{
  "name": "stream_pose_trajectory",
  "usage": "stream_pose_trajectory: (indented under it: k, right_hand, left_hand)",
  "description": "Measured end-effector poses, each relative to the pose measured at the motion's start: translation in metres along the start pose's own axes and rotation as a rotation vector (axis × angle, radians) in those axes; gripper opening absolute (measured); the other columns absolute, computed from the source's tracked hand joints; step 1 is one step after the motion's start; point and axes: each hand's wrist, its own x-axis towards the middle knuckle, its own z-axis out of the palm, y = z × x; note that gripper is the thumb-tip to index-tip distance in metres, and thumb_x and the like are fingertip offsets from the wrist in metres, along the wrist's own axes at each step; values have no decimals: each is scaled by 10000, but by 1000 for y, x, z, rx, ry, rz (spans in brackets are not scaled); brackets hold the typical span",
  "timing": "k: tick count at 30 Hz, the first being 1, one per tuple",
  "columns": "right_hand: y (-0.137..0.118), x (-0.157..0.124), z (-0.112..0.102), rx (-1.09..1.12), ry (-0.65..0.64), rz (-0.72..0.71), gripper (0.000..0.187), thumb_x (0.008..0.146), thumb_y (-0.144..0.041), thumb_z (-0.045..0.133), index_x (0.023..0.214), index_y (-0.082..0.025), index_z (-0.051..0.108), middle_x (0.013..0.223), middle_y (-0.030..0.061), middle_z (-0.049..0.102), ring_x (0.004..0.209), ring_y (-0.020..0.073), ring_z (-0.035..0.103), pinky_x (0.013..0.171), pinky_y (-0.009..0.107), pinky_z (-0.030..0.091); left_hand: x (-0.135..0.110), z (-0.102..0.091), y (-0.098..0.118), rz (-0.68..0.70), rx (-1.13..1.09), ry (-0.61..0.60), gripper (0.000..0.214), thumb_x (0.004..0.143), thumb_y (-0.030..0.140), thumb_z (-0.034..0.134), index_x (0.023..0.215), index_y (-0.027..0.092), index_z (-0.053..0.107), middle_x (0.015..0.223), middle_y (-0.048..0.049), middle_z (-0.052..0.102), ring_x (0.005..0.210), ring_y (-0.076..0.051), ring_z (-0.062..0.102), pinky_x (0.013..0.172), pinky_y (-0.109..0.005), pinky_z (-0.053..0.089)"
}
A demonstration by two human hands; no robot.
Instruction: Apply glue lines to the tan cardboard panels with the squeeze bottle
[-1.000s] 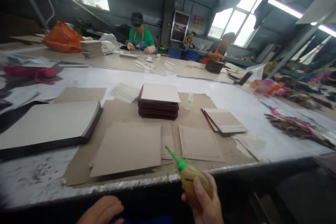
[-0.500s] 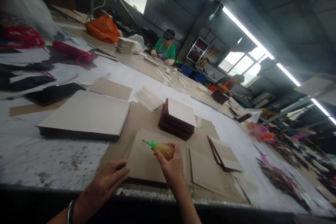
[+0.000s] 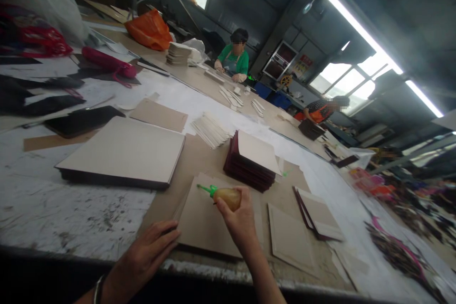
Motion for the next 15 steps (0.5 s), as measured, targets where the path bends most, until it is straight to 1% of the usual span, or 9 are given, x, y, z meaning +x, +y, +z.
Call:
stream_pose_trajectory:
  k: [3, 9, 15]
  right_hand:
    - [0, 0, -2, -32, -10, -21, 413, 714, -477, 690, 972, -220, 494, 804, 28, 617, 672, 206, 601, 553, 306, 502]
    - [-3, 0, -4, -73, -31, -58, 363, 743, -449, 668, 961, -229, 478, 773, 14, 602, 650, 200, 594, 554, 300, 491]
    - [-8, 6, -2, -84, -41, -82, 349, 741, -447, 661, 935, -235, 463, 750, 4, 589, 651, 203, 592, 565, 303, 486]
  left_hand:
    - [-1, 0, 1, -18, 10, -9, 169, 927, 158, 480, 1024, 151, 618, 1010, -93, 643, 986, -158, 617, 881, -252, 532]
    - [0, -1, 3, -11, 36, -24, 170, 940, 153, 461, 1020, 149, 610, 1010, -89, 640, 1000, -149, 606, 899, -255, 521]
    - [1, -1, 3, 3, 60, -20, 172, 944, 157, 455, 1018, 150, 610, 998, -86, 645, 979, -151, 617, 874, -256, 536]
